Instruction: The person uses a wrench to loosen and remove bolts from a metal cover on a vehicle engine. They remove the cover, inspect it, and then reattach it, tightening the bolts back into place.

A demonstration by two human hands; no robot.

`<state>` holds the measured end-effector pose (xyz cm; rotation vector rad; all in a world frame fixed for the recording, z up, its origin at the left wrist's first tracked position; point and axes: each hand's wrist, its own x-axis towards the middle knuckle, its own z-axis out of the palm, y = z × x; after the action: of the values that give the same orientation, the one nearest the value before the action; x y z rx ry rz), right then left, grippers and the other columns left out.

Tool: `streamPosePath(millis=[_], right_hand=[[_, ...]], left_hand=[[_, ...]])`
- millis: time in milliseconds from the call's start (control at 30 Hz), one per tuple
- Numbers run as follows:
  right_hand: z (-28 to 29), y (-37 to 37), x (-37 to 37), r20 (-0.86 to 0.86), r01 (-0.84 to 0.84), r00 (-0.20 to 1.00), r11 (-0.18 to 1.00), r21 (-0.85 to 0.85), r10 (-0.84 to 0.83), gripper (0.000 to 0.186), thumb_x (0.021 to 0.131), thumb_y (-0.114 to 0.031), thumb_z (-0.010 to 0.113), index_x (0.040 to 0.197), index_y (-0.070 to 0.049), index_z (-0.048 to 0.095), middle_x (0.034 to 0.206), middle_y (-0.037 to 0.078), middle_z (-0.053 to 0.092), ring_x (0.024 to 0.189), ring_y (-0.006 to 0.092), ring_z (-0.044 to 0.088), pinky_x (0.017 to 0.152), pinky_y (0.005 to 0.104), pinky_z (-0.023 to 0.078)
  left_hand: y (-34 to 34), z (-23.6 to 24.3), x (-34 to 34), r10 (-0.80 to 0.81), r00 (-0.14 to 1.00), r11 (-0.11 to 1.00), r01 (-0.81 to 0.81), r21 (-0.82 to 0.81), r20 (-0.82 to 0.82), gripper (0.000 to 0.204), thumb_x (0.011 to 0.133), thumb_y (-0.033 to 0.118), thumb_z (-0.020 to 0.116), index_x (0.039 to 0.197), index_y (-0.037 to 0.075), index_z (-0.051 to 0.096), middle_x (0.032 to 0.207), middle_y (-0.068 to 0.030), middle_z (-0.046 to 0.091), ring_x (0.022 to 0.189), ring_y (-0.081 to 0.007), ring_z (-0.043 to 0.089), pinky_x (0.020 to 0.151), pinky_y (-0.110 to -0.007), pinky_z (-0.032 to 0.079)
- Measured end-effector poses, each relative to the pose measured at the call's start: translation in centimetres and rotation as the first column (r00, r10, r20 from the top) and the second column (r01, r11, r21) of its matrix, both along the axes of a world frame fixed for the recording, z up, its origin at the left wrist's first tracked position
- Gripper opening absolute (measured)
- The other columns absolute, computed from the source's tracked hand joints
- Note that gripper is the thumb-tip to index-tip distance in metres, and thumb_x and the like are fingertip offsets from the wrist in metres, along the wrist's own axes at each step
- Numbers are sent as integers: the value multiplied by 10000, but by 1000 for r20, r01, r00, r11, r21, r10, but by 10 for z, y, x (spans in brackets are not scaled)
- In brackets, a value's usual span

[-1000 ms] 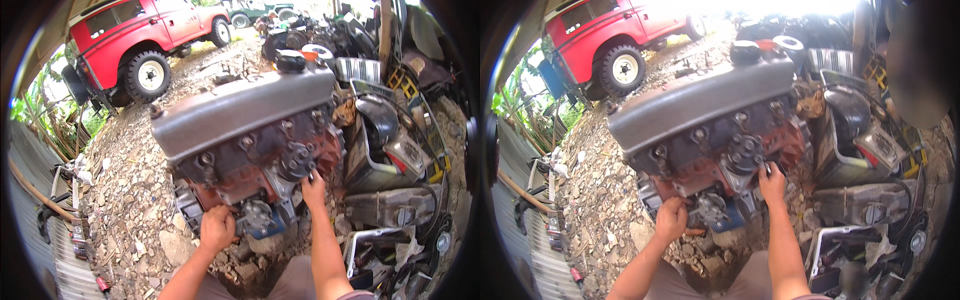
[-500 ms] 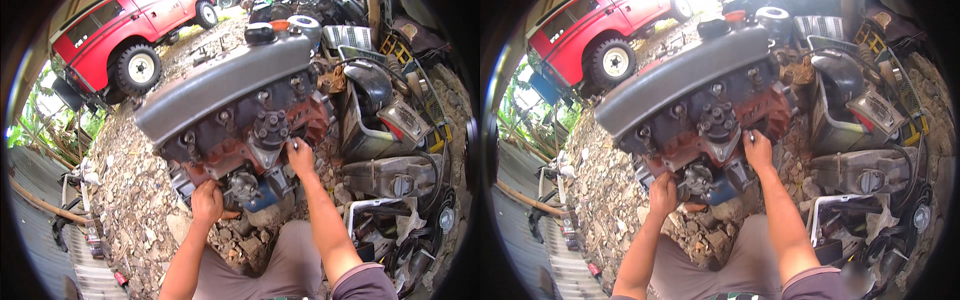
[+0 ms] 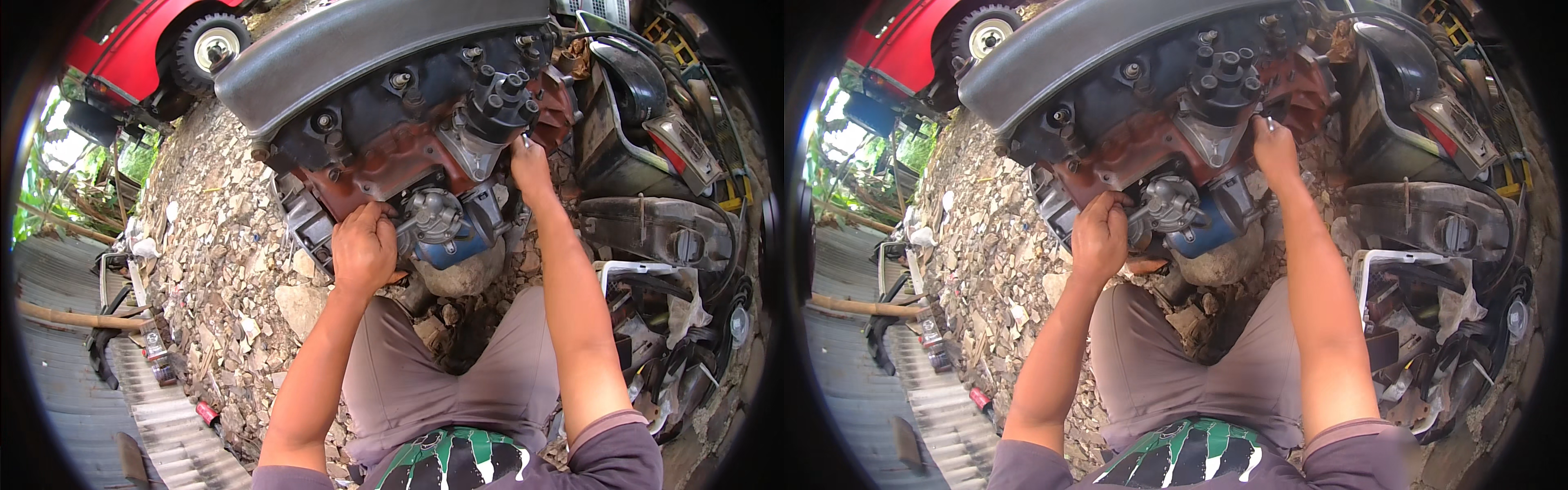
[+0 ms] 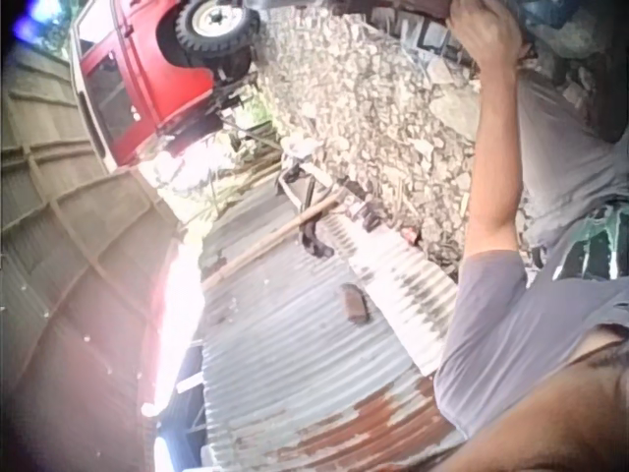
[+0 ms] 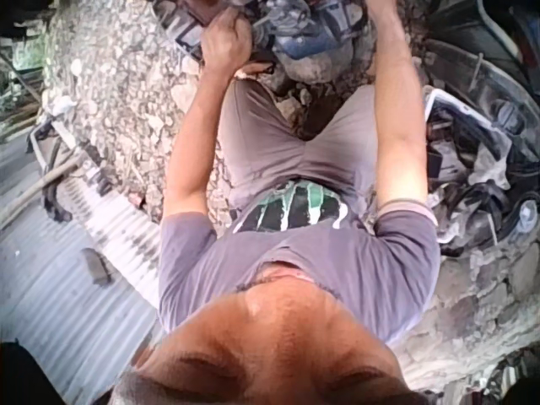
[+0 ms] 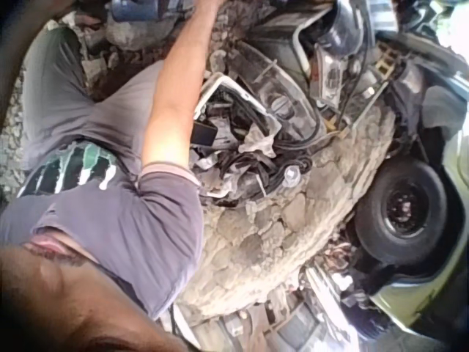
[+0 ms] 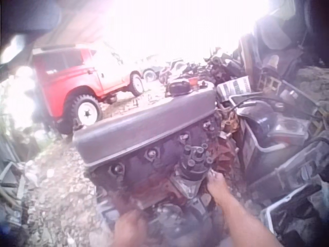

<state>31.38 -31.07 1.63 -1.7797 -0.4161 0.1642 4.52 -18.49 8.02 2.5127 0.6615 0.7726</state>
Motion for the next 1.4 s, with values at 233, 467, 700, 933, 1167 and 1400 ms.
streamPosePath(millis=[233, 467, 700, 933, 1167, 1400], right_hand=[[1, 4, -10, 148, 77, 987, 996, -55, -68, 315, 918, -303, 549, 938, 10, 590, 699, 152, 617, 670, 267, 623, 647, 393, 458], [-12, -2, 19, -245, 20, 969, 1000, -11, -22, 225, 944, -266, 508, 992, -62, 592, 681, 79, 570, 602, 221, 556, 518, 356, 405], [2, 10, -4, 8, 100, 995, 994, 46, -100, 264, 930, -280, 549, 923, -19, 586, 694, 76, 592, 596, 187, 558, 546, 344, 418], [-13, 4, 4, 46, 100, 994, 994, -37, -98, 276, 918, -250, 555, 1014, 4, 602, 816, 94, 643, 727, 188, 584, 654, 328, 439], [9, 7, -8, -271, 93, 961, 988, 123, -57, 268, 911, -324, 561, 850, -64, 546, 732, 33, 566, 590, 179, 526, 500, 339, 383], [-4, 2, -9, 411, 181, 901, 981, -66, -138, 218, 871, -180, 589, 1020, -21, 587, 880, 247, 654, 888, 442, 622, 743, 486, 475]], left_hand=[[2, 0, -5, -13, 997, 1000, 15, -24, 70, 164, 838, 83, 496, 878, 22, 644, 837, -158, 649, 795, -357, 619, 717, -430, 467], [0, 1, -2, 5, 997, 1000, -4, -8, 80, 144, 826, 122, 522, 864, 66, 650, 830, -115, 657, 810, -322, 626, 715, -445, 450], [-2, 12, -8, 99, 992, 987, -108, 123, 75, 195, 825, 113, 529, 994, 74, 617, 914, -116, 606, 870, -312, 569, 787, -433, 401], [57, 112, -3, 105, 776, 937, -288, 200, 622, 279, 820, 139, 546, 1079, 47, 591, 1023, -149, 583, 1006, -335, 519, 912, -444, 356], [108, 184, 50, 43, 843, 643, -434, 631, 536, 342, 889, 233, 485, 1137, 42, 624, 1179, -184, 601, 1174, -341, 508, 1015, -446, 354], [88, 180, 81, 217, 965, 574, -248, 780, 147, 397, 923, 327, 450, 1150, 79, 660, 1113, -140, 665, 1014, -313, 621, 911, -453, 451]])
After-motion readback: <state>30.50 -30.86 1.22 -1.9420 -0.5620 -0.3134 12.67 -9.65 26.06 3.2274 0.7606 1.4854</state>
